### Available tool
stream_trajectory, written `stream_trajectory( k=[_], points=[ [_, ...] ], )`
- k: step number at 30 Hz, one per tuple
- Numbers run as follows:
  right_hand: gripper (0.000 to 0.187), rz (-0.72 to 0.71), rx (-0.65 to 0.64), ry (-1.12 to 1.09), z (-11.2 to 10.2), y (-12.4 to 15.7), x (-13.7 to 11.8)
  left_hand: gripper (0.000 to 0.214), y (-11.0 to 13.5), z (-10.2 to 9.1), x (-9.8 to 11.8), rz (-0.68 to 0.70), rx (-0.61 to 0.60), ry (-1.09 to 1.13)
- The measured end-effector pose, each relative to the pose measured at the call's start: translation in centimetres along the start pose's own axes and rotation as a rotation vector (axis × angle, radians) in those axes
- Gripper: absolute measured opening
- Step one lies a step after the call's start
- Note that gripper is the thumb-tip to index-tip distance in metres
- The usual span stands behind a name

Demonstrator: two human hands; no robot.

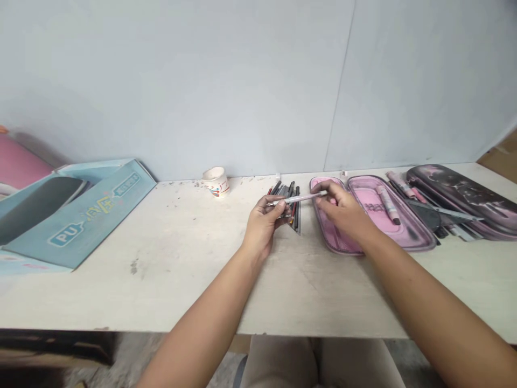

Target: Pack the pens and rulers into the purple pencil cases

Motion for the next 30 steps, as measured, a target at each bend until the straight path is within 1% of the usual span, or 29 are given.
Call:
stream_trajectory(
  k=[2, 5, 6, 7, 10, 11, 12, 14, 17, 19, 21, 24, 27, 30],
  points=[
    [0.028, -0.012, 0.027, -0.055, -0.1, -0.1, 0.0, 0.025, 0.0, 0.0, -0.1, -0.003, -0.003, -0.005],
    [0.027, 0.083, -0.016, -0.11, 0.0, -0.3, 0.8, 0.026, 0.1, 0.1, -0.1, -0.004, -0.01, -0.016],
    [0.026, 0.082, -0.012, -0.091, -0.1, -0.4, 0.9, 0.025, 0.0, 0.1, -0.1, -0.004, -0.009, -0.017],
    [0.024, 0.054, 0.017, -0.052, -0.2, -0.4, 0.8, 0.024, -0.1, 0.0, 0.0, -0.002, -0.003, -0.012],
    [0.018, -0.061, 0.179, 0.139, -0.7, 0.1, 0.1, 0.024, -0.8, -0.9, 0.4, 0.03, 0.062, 0.047],
    [0.017, -0.082, 0.203, 0.232, -0.5, 0.4, -0.3, 0.025, -1.1, -1.3, 0.7, 0.05, 0.098, 0.075],
    [0.017, -0.101, 0.197, 0.343, 0.0, 0.7, -0.6, 0.025, -1.4, -1.8, 1.0, 0.072, 0.138, 0.104],
    [0.015, -0.164, 0.108, 0.605, 1.6, 1.5, -1.3, 0.025, -2.0, -2.9, 1.5, 0.107, 0.21, 0.154],
    [0.015, -0.315, -0.065, 0.953, 4.6, 2.7, -1.8, 0.023, -2.6, -4.0, 1.8, 0.12, 0.275, 0.209],
    [0.017, -0.381, -0.153, 1.082, 6.0, 3.1, -1.6, 0.021, -2.8, -4.4, 1.7, 0.105, 0.301, 0.238],
    [0.019, -0.407, -0.216, 1.131, 6.6, 3.0, -1.3, 0.02, -2.9, -4.5, 1.5, 0.086, 0.322, 0.263],
    [0.023, -0.409, -0.216, 1.176, 6.3, 1.6, -1.4, 0.018, -3.1, -4.6, 1.2, 0.068, 0.336, 0.289],
    [0.024, -0.42, -0.185, 1.287, 6.0, -1.0, -2.2, 0.016, -3.0, -4.4, 0.9, 0.053, 0.33, 0.298],
    [0.024, -0.463, -0.196, 1.414, 6.8, -3.8, -3.0, 0.015, -2.9, -4.1, 0.8, 0.03, 0.316, 0.311]
  ],
)
Point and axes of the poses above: each hand's wrist, its own y-axis away from the middle knuckle, its own z-axis out of the palm, x = y × z, the point moved 4 cm from there along -y, towards the middle knuckle, and after that the axes turned 10 degrees about z, right-handed, at the moved point
